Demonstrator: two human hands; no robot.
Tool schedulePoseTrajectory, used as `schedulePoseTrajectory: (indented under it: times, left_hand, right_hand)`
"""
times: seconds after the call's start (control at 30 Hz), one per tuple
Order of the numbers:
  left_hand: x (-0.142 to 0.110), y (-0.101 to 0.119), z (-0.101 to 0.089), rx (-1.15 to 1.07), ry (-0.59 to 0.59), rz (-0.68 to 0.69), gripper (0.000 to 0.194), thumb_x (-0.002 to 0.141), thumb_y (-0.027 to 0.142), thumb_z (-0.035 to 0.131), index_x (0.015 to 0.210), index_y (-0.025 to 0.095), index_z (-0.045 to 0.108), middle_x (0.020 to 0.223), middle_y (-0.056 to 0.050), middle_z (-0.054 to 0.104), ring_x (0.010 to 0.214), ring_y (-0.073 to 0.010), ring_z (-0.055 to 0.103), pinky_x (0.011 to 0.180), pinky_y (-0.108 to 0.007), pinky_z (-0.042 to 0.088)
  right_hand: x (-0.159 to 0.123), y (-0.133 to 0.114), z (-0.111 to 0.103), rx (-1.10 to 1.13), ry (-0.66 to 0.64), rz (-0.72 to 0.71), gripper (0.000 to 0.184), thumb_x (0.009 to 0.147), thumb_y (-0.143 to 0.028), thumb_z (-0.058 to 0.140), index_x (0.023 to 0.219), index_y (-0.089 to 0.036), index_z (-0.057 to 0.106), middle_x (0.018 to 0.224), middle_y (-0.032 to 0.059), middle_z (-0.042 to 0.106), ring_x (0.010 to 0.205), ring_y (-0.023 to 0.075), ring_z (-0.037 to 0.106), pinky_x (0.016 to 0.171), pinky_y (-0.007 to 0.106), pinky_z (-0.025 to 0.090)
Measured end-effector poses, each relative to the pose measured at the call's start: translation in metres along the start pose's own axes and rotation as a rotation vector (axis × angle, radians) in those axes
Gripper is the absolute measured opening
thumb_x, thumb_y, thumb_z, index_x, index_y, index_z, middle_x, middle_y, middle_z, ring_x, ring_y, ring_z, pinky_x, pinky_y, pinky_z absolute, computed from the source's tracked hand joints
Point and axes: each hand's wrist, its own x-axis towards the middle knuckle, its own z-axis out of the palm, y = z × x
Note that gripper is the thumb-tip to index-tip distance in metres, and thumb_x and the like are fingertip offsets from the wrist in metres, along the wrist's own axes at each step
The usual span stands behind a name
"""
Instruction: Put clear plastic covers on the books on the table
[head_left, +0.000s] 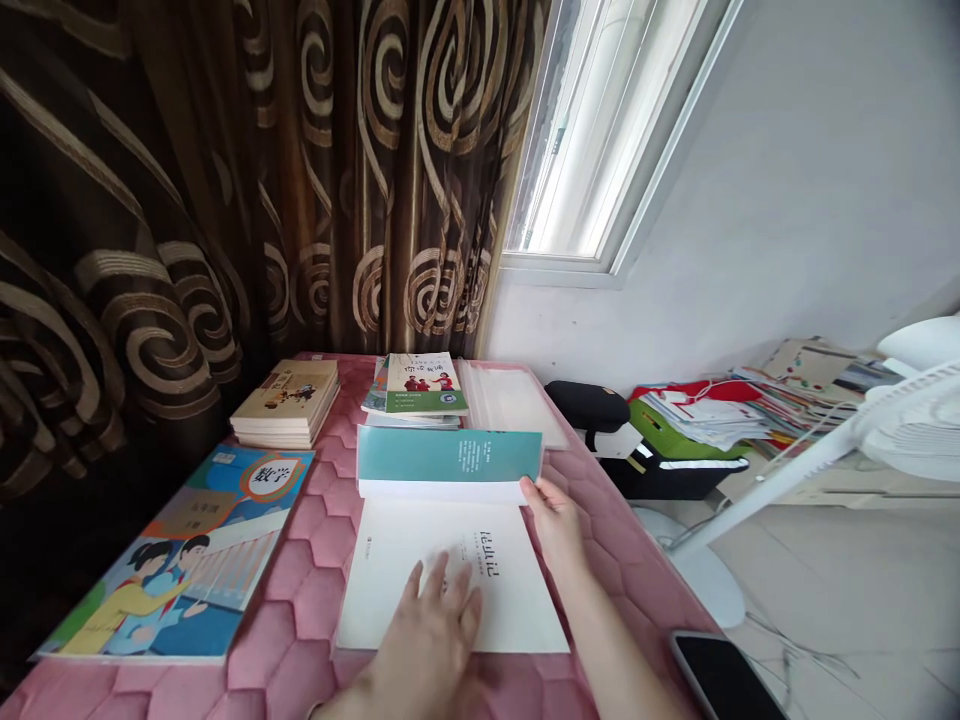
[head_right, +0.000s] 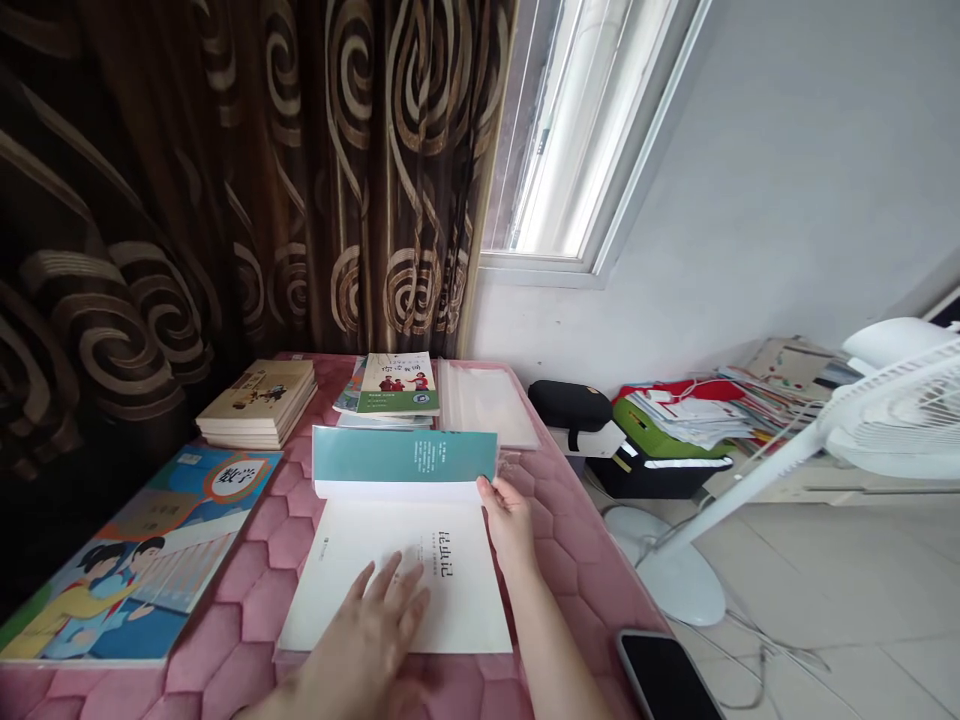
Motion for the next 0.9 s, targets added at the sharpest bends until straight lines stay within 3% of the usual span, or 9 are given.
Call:
schedulePoseTrajectory:
  times: [0.13, 0.33, 0.57, 0.67, 0.77, 0.9]
  left_hand:
    - [-0.009, -0.010, 0.023, 0.187, -0.101, 0.046, 0.069, 0.081, 0.050, 0.061, 0.140, 0.019, 0.043, 0.147, -0.017, 0.038, 0.133, -0.0435, 0.034, 0.100, -0.063, 0.033]
    - [-0.017, -0.005, 0.030, 0.603, 0.025, 0.235, 0.048, 0.088, 0.021, 0.051, 0.135, 0.011, 0.046, 0.133, -0.026, 0.052, 0.115, -0.0413, 0.056, 0.080, -0.054, 0.047]
    - [-0.019, 0.004, 0.039, 0.650, 0.159, 0.109, 0.036, 0.089, 0.023, 0.049, 0.124, 0.019, 0.056, 0.130, -0.018, 0.058, 0.114, -0.0353, 0.058, 0.081, -0.049, 0.047]
    - [-0.020, -0.001, 0.035, 0.661, 0.181, 0.092, 0.038, 0.089, 0.020, 0.048, 0.126, 0.019, 0.054, 0.127, -0.018, 0.060, 0.114, -0.0329, 0.059, 0.083, -0.048, 0.047]
    - [-0.021, -0.005, 0.021, 0.685, 0.172, 0.162, 0.036, 0.089, 0.021, 0.048, 0.123, 0.014, 0.055, 0.120, -0.019, 0.064, 0.106, -0.0327, 0.064, 0.080, -0.047, 0.049]
    - [-0.041, -0.002, 0.010, 0.699, 0.244, 0.221, 0.030, 0.090, 0.028, 0.049, 0.114, 0.013, 0.059, 0.109, -0.017, 0.070, 0.093, -0.0321, 0.069, 0.071, -0.044, 0.051]
  right_hand:
    - [-0.001, -0.004, 0.001, 0.001, -0.011, -0.002, 0.041, 0.073, -0.059, 0.062, 0.065, -0.020, 0.055, 0.061, -0.0013, 0.051, 0.060, 0.0148, 0.044, 0.053, 0.023, 0.035]
    - [-0.001, -0.003, 0.002, 0.056, 0.003, 0.005, 0.045, 0.071, -0.058, 0.064, 0.060, -0.019, 0.045, 0.057, -0.0052, 0.038, 0.057, 0.0105, 0.032, 0.050, 0.021, 0.027]
    - [0.001, 0.003, 0.002, 0.091, -0.030, 0.006, 0.045, 0.072, -0.054, 0.065, 0.059, -0.021, 0.038, 0.057, -0.0070, 0.030, 0.056, 0.0092, 0.025, 0.049, 0.021, 0.022]
    - [0.000, 0.002, 0.002, 0.089, -0.033, 0.000, 0.045, 0.072, -0.054, 0.065, 0.059, -0.020, 0.038, 0.056, -0.0069, 0.032, 0.055, 0.0092, 0.027, 0.049, 0.021, 0.023]
    - [-0.001, -0.002, 0.002, 0.114, -0.027, -0.003, 0.043, 0.072, -0.054, 0.066, 0.059, -0.019, 0.044, 0.056, -0.0061, 0.038, 0.056, 0.0098, 0.032, 0.050, 0.021, 0.028]
    - [-0.002, -0.008, 0.002, 0.144, -0.004, 0.007, 0.039, 0.070, -0.054, 0.068, 0.067, -0.017, 0.057, 0.063, -0.0022, 0.053, 0.060, 0.0129, 0.045, 0.055, 0.023, 0.037]
